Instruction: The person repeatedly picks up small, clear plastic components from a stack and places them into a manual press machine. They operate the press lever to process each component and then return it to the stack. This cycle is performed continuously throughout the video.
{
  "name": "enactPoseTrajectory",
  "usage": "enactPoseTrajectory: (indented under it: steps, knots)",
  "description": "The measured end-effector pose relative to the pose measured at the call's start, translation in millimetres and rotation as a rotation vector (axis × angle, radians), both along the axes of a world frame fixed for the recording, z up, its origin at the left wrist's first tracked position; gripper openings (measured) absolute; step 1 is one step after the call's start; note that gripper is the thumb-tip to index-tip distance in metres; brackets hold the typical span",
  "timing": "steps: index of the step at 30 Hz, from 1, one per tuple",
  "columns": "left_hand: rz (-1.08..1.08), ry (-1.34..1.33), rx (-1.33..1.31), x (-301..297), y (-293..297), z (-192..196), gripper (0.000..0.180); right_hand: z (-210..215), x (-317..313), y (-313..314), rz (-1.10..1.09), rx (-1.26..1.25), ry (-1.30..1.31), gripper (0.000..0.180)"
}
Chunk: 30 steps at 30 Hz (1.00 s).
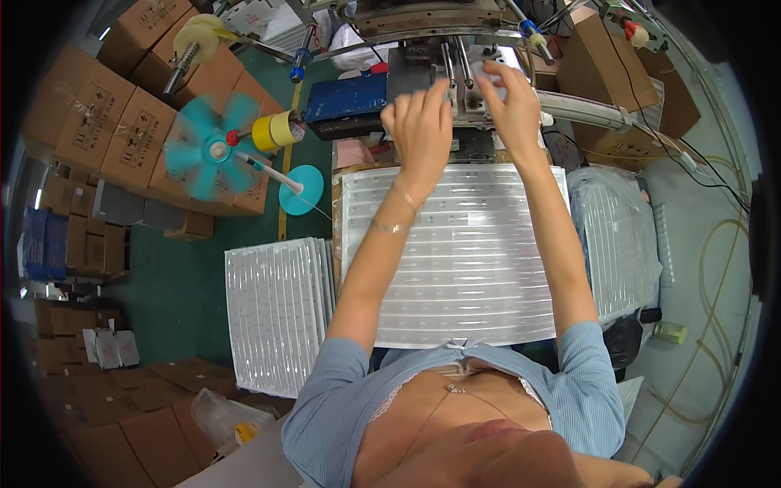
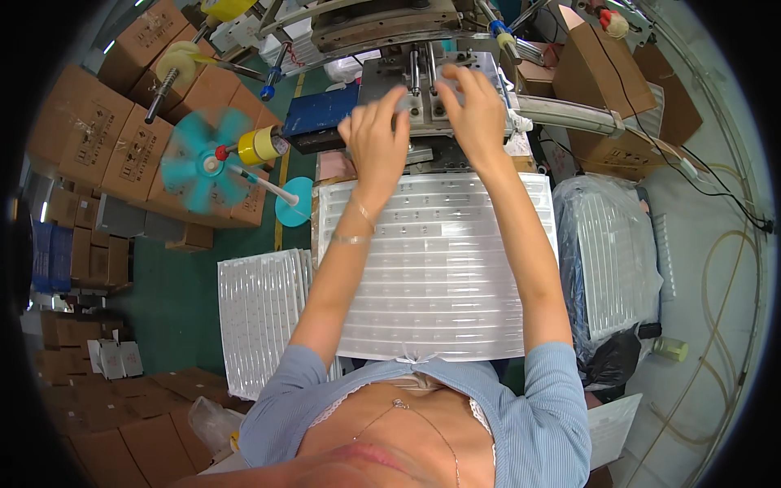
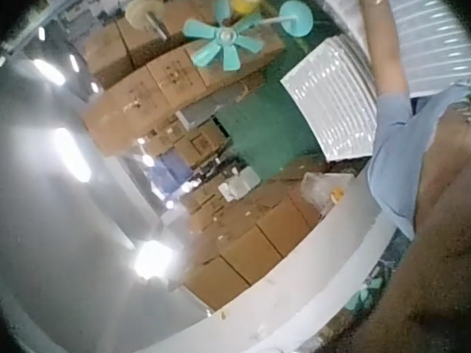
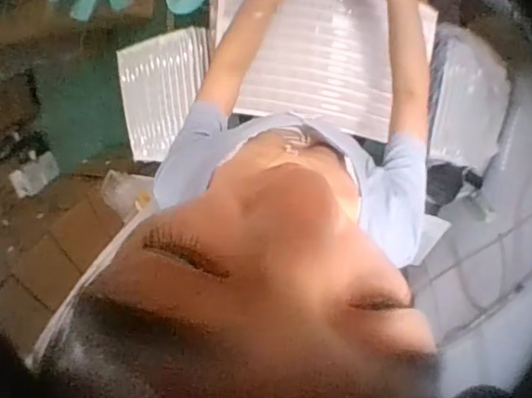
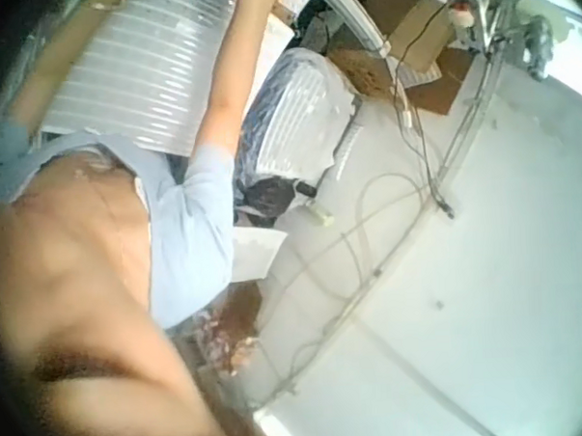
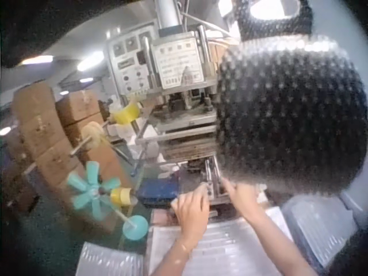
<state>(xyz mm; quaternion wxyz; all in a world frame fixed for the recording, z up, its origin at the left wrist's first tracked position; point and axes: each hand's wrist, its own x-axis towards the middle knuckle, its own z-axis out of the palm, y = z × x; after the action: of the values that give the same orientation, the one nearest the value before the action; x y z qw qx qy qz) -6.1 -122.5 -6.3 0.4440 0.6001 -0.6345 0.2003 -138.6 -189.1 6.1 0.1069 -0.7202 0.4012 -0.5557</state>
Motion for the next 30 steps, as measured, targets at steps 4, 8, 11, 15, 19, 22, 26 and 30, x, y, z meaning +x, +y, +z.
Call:
enactPoseTrajectory:
  steps: [4,8,11,15,19,22,26,30]
  knots:
    - [-0.159,0.309,0.179,-3,55,-20,0.030,-5,26,-34,-0.216,-0.244,0.360,0.016]
    - [-0.252,0.457,0.329,-4,79,-33,0.027,-8,32,-48,-0.236,-0.209,0.416,0.019]
    - [-0.267,0.443,0.315,-4,82,-43,0.027,-15,25,-45,-0.191,-0.194,0.335,0.027]
    - [-0.315,0.668,0.417,-1,84,-50,0.025,-21,-12,-23,-0.071,-0.118,0.150,0.047]
    - [-0.458,1.060,0.455,2,84,-53,0.026,-47,-76,27,0.003,0.251,0.137,0.036]
    - [-0.618,1.458,0.558,4,83,-50,0.030,-69,-112,60,0.044,0.466,0.394,0.024]
    - [-0.983,1.942,0.593,10,85,-48,0.028,-93,-123,87,0.186,0.335,0.621,0.026]
    - [-1.064,2.134,0.576,15,82,-53,0.021,-107,-115,94,0.263,0.212,0.757,0.022]
